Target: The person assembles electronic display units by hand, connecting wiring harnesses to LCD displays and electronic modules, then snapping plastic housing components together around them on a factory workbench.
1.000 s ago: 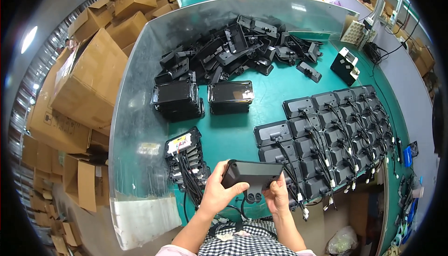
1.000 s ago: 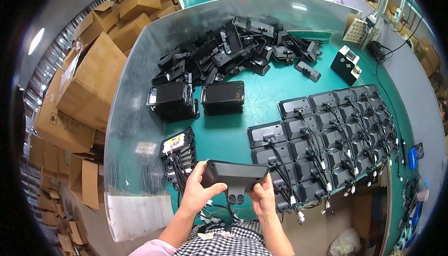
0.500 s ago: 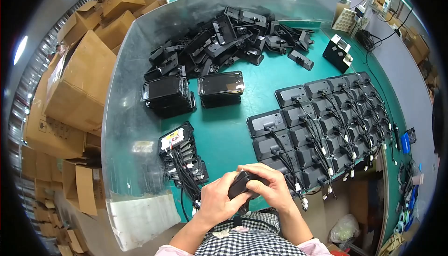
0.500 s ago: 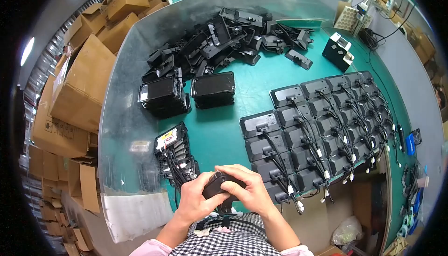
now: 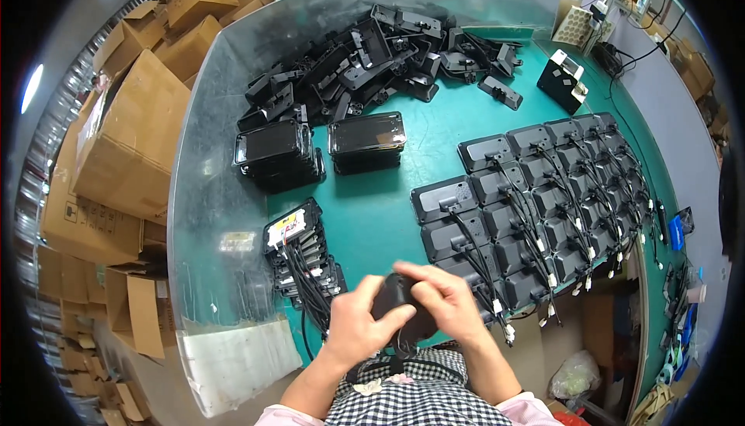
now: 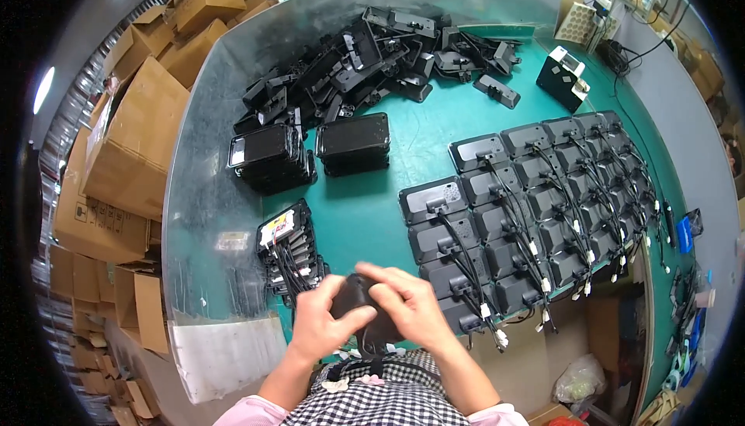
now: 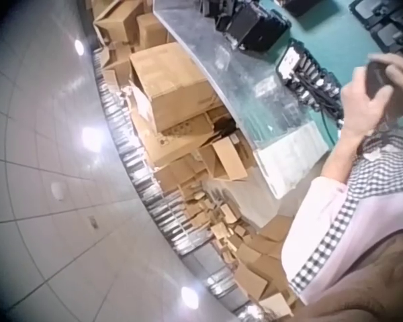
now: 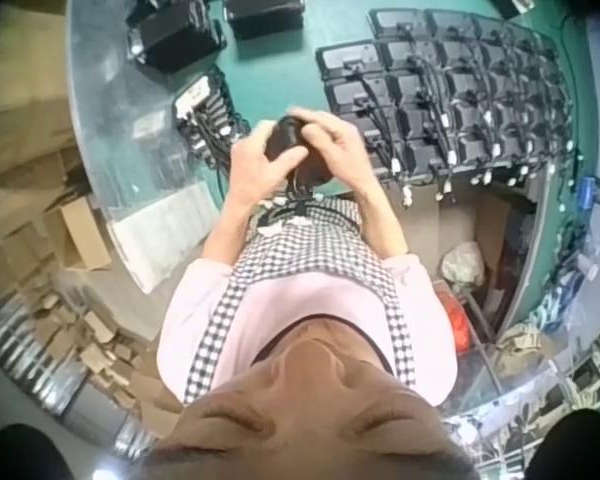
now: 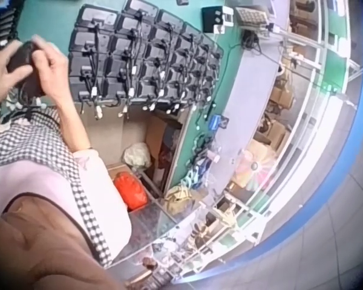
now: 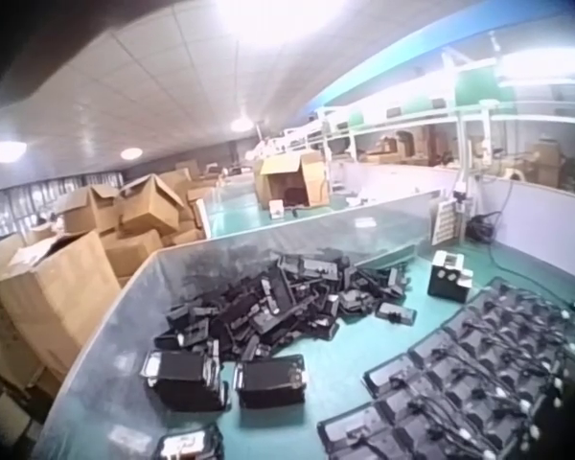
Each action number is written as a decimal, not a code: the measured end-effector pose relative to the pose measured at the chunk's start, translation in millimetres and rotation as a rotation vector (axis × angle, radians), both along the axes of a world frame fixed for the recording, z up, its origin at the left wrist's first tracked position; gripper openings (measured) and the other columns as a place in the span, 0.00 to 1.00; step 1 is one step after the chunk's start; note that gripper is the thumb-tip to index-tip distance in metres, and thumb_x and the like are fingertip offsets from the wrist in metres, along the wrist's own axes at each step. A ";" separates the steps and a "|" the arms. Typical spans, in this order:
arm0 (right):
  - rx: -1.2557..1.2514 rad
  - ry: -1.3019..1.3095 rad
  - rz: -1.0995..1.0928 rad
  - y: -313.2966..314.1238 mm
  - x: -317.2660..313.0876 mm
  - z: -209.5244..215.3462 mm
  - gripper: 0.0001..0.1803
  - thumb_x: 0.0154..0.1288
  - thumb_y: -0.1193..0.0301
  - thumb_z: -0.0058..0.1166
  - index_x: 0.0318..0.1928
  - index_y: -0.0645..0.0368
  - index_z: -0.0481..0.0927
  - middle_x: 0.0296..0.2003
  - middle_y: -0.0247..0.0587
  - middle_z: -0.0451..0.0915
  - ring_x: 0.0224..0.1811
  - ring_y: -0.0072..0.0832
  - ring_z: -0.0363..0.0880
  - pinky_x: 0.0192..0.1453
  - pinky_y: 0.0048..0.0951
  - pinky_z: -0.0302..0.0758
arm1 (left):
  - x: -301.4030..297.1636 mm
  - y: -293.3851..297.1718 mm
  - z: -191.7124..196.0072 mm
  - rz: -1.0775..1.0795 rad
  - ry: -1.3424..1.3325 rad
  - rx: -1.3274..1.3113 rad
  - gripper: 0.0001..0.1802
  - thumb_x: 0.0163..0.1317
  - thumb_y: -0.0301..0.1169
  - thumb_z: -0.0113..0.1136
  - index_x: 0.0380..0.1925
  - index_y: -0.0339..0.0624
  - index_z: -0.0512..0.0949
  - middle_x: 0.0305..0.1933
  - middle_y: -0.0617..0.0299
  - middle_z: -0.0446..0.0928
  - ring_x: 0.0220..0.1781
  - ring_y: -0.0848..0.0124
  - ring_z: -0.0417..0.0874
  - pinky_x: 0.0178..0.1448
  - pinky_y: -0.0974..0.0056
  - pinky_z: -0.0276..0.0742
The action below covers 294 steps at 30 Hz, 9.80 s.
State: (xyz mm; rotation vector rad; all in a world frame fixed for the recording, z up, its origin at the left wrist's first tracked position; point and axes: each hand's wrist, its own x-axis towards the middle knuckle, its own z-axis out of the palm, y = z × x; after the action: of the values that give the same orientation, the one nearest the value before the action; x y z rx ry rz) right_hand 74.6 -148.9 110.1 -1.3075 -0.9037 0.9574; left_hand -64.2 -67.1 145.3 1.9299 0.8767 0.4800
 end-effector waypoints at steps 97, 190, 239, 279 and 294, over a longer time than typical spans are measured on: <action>-0.007 -0.849 -0.247 197.4 134.5 -107.5 0.18 0.58 0.72 0.52 0.50 0.63 0.72 0.38 0.49 0.73 0.38 0.40 0.74 0.43 0.35 0.71 | -29.4 150.2 -145.6 0.742 -0.034 0.051 0.09 0.56 0.25 0.54 0.38 0.37 0.78 0.33 0.54 0.79 0.34 0.66 0.81 0.38 0.64 0.76; 0.575 0.100 -0.217 -30.5 -18.5 102.6 0.14 0.61 0.78 0.48 0.48 0.66 0.70 0.40 0.35 0.75 0.41 0.19 0.73 0.49 0.20 0.69 | -46.0 -4.3 67.1 0.187 -0.863 -0.061 0.15 0.57 0.19 0.48 0.46 0.34 0.70 0.41 0.63 0.75 0.42 0.77 0.73 0.50 0.72 0.68; -0.883 0.681 0.114 -55.4 -60.2 -171.5 0.23 0.63 0.56 0.52 0.50 0.61 0.72 0.35 0.40 0.79 0.29 0.29 0.80 0.25 0.24 0.72 | -71.3 147.0 -81.5 0.150 0.459 0.401 0.07 0.53 0.40 0.57 0.26 0.52 0.80 0.27 0.55 0.77 0.33 0.54 0.79 0.36 0.54 0.74; -0.487 -0.441 -0.422 -60.4 -98.8 -212.1 0.15 0.51 0.73 0.54 0.36 0.65 0.65 0.24 0.55 0.75 0.27 0.49 0.76 0.32 0.40 0.71 | -81.9 0.6 -205.3 -0.281 0.016 0.662 0.23 0.51 0.18 0.49 0.49 0.48 0.69 0.57 0.52 0.70 0.58 0.52 0.70 0.61 0.51 0.65; -0.446 -0.040 -0.370 -61.8 -109.9 -176.6 0.09 0.59 0.70 0.51 0.34 0.64 0.69 0.24 0.43 0.75 0.25 0.30 0.73 0.30 0.29 0.69 | -55.0 -33.4 -194.6 -0.330 0.671 0.510 0.47 0.47 0.38 0.65 0.67 0.60 0.50 0.68 0.35 0.45 0.64 0.36 0.54 0.61 0.38 0.57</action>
State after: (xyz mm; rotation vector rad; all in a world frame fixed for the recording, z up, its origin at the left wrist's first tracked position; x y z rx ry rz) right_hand -35.3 -210.7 -66.5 -1.8032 -0.4599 0.8659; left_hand -119.1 -100.5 -49.3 2.7202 0.8629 -0.1884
